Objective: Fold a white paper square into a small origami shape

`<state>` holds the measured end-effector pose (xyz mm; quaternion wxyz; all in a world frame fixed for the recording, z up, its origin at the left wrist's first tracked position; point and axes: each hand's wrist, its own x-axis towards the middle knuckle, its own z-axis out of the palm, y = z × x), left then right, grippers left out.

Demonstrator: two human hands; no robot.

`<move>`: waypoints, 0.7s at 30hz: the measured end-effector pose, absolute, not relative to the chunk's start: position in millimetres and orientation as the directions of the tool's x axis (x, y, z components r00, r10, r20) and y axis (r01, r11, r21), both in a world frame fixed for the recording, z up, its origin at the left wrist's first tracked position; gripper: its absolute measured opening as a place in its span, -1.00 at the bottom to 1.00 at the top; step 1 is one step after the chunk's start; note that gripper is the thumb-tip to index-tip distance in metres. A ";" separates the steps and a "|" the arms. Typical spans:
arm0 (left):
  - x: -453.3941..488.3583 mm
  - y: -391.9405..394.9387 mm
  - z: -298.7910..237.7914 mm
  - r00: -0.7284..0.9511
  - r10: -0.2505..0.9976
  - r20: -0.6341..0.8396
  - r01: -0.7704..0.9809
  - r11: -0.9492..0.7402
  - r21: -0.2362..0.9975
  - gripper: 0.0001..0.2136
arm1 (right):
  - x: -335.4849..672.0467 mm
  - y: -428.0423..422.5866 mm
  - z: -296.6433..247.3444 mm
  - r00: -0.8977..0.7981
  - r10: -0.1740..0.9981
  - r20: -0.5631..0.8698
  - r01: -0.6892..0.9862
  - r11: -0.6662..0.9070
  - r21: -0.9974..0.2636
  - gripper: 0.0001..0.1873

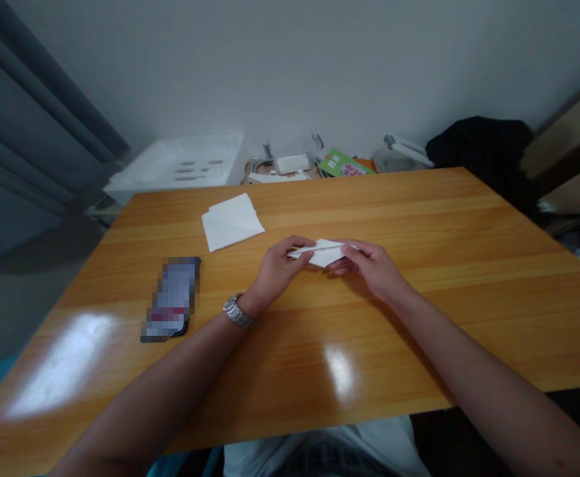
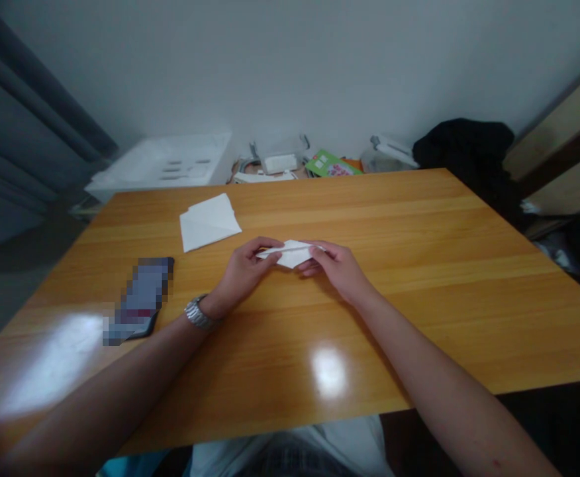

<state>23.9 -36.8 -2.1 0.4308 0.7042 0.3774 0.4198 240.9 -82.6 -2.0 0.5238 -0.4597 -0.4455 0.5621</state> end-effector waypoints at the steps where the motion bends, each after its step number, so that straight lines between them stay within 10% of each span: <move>1: 24.0 -37.5 -1.5 0.361 0.895 0.261 0.163 -0.336 0.928 -0.77 | 240.2 -82.5 -2.1 -0.019 0.998 -0.064 -0.202 -0.067 -0.977 -0.58; 21: 27.1 -40.8 -3.4 0.292 0.905 0.311 0.216 -0.379 0.900 -0.84 | 231.2 -86.6 6.0 -0.040 0.994 -0.104 -0.308 -0.111 -0.945 -0.61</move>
